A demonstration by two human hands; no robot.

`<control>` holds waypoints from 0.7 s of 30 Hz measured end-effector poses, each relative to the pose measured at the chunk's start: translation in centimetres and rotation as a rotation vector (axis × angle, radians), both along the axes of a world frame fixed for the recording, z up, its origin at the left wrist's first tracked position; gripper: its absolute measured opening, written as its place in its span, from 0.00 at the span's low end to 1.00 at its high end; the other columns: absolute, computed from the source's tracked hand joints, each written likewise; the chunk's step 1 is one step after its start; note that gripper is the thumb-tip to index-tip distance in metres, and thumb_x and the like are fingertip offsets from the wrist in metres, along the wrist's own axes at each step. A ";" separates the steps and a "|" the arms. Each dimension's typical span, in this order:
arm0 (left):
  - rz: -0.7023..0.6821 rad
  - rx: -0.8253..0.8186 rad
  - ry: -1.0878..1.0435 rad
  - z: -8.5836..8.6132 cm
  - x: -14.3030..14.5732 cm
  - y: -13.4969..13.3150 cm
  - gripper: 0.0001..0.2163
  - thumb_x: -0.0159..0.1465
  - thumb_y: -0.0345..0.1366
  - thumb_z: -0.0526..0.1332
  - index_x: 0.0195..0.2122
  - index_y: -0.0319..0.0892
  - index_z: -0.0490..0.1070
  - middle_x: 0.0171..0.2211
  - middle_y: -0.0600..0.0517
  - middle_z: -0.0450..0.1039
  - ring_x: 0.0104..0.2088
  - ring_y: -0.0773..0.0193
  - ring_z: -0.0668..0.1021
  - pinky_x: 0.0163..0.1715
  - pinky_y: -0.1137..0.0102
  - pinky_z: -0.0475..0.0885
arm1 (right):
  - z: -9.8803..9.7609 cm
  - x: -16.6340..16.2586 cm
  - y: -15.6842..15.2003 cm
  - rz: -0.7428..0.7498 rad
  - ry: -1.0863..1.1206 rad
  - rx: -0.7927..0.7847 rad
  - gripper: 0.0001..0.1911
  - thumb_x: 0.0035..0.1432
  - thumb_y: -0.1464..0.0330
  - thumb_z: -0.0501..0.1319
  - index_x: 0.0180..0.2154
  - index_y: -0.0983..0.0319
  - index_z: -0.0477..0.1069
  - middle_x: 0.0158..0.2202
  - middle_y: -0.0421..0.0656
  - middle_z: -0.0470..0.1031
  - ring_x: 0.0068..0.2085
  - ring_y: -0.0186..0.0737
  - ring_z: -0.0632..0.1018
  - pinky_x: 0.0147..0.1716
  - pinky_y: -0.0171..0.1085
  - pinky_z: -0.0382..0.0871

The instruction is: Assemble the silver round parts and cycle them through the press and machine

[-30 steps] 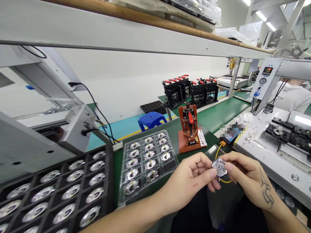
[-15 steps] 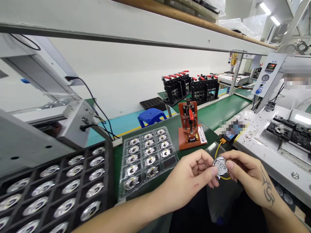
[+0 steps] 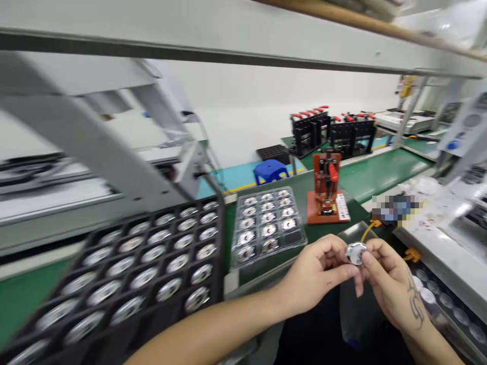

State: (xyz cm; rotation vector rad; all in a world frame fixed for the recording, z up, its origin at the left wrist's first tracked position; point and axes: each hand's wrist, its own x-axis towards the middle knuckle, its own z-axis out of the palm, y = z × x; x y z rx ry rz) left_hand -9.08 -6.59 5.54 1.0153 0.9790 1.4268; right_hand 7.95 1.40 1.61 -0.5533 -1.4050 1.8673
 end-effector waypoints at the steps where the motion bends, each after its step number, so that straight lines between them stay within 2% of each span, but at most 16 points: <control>1: 0.086 0.016 0.019 -0.7 0.1 -0.8 0.18 0.62 0.45 0.77 0.35 0.41 0.70 0.37 0.52 0.75 0.36 0.64 0.80 0.43 0.66 0.75 | -1.1 -0.3 -0.4 0.015 -0.001 -0.011 0.09 0.73 0.59 0.67 0.44 0.57 0.73 0.33 0.39 0.78 0.29 0.36 0.78 0.28 0.34 0.77; 4: 0.228 0.013 0.077 -2.3 -0.6 -3.6 0.19 0.62 0.49 0.76 0.36 0.41 0.72 0.39 0.51 0.74 0.38 0.65 0.78 0.42 0.68 0.74 | -3.8 -1.1 -1.4 0.086 -0.091 0.041 0.10 0.72 0.58 0.66 0.46 0.57 0.75 0.36 0.43 0.81 0.32 0.40 0.80 0.33 0.37 0.79; 7: 0.362 -0.043 0.202 -3.1 -3.8 -7.8 0.17 0.66 0.49 0.73 0.39 0.41 0.72 0.39 0.49 0.76 0.38 0.63 0.80 0.42 0.66 0.75 | -5.8 -1.5 -1.7 0.234 -0.273 0.199 0.15 0.71 0.54 0.66 0.48 0.58 0.78 0.39 0.47 0.83 0.35 0.45 0.82 0.37 0.41 0.81; 10: 0.683 -0.173 0.617 -3.1 -8.4 -14.4 0.09 0.70 0.42 0.67 0.41 0.42 0.74 0.39 0.48 0.79 0.40 0.60 0.81 0.45 0.65 0.76 | -8.0 -0.6 -1.2 0.257 -0.437 0.293 0.19 0.69 0.51 0.66 0.51 0.56 0.80 0.42 0.48 0.84 0.39 0.49 0.83 0.41 0.42 0.83; 12: 0.902 -0.283 0.970 -3.4 -11.4 -19.2 0.05 0.71 0.38 0.64 0.42 0.43 0.76 0.41 0.47 0.80 0.41 0.59 0.80 0.48 0.64 0.75 | -9.8 0.3 -0.3 0.223 -0.510 0.299 0.20 0.67 0.49 0.67 0.51 0.55 0.81 0.41 0.48 0.84 0.39 0.52 0.85 0.40 0.44 0.83; 13: 0.966 -0.338 1.083 -3.8 -12.6 -21.3 0.05 0.71 0.37 0.63 0.42 0.43 0.77 0.41 0.47 0.80 0.41 0.58 0.80 0.48 0.63 0.75 | -10.7 0.8 0.2 0.202 -0.531 0.296 0.20 0.65 0.48 0.67 0.49 0.54 0.82 0.40 0.48 0.84 0.39 0.53 0.85 0.39 0.44 0.83; 15: 0.989 -0.435 1.208 -5.0 -14.5 -24.5 0.06 0.71 0.36 0.62 0.41 0.43 0.78 0.40 0.47 0.80 0.41 0.57 0.81 0.47 0.63 0.75 | -12.4 1.4 1.2 0.148 -0.554 0.283 0.21 0.62 0.46 0.68 0.46 0.54 0.83 0.38 0.48 0.85 0.36 0.54 0.85 0.35 0.44 0.84; 17: 0.963 -0.482 1.258 -6.5 -15.6 -26.2 0.08 0.71 0.37 0.61 0.39 0.43 0.78 0.40 0.47 0.82 0.42 0.55 0.82 0.48 0.63 0.76 | -13.4 1.6 1.9 0.102 -0.558 0.273 0.23 0.58 0.44 0.70 0.44 0.55 0.84 0.37 0.48 0.85 0.35 0.55 0.85 0.33 0.44 0.84; 19: 0.944 -0.497 1.285 -8.0 -16.3 -26.8 0.09 0.71 0.38 0.60 0.37 0.43 0.79 0.41 0.46 0.83 0.44 0.54 0.83 0.50 0.61 0.77 | -13.3 1.9 2.0 0.089 -0.572 0.269 0.25 0.56 0.44 0.71 0.44 0.55 0.85 0.37 0.49 0.86 0.35 0.55 0.86 0.33 0.44 0.85; 21: 0.915 -0.521 1.317 -8.9 -16.7 -27.0 0.10 0.69 0.40 0.61 0.34 0.45 0.80 0.40 0.45 0.85 0.43 0.52 0.84 0.50 0.60 0.78 | -12.2 2.8 1.5 0.079 -0.619 0.259 0.26 0.56 0.44 0.71 0.44 0.56 0.85 0.39 0.49 0.86 0.36 0.54 0.86 0.36 0.43 0.85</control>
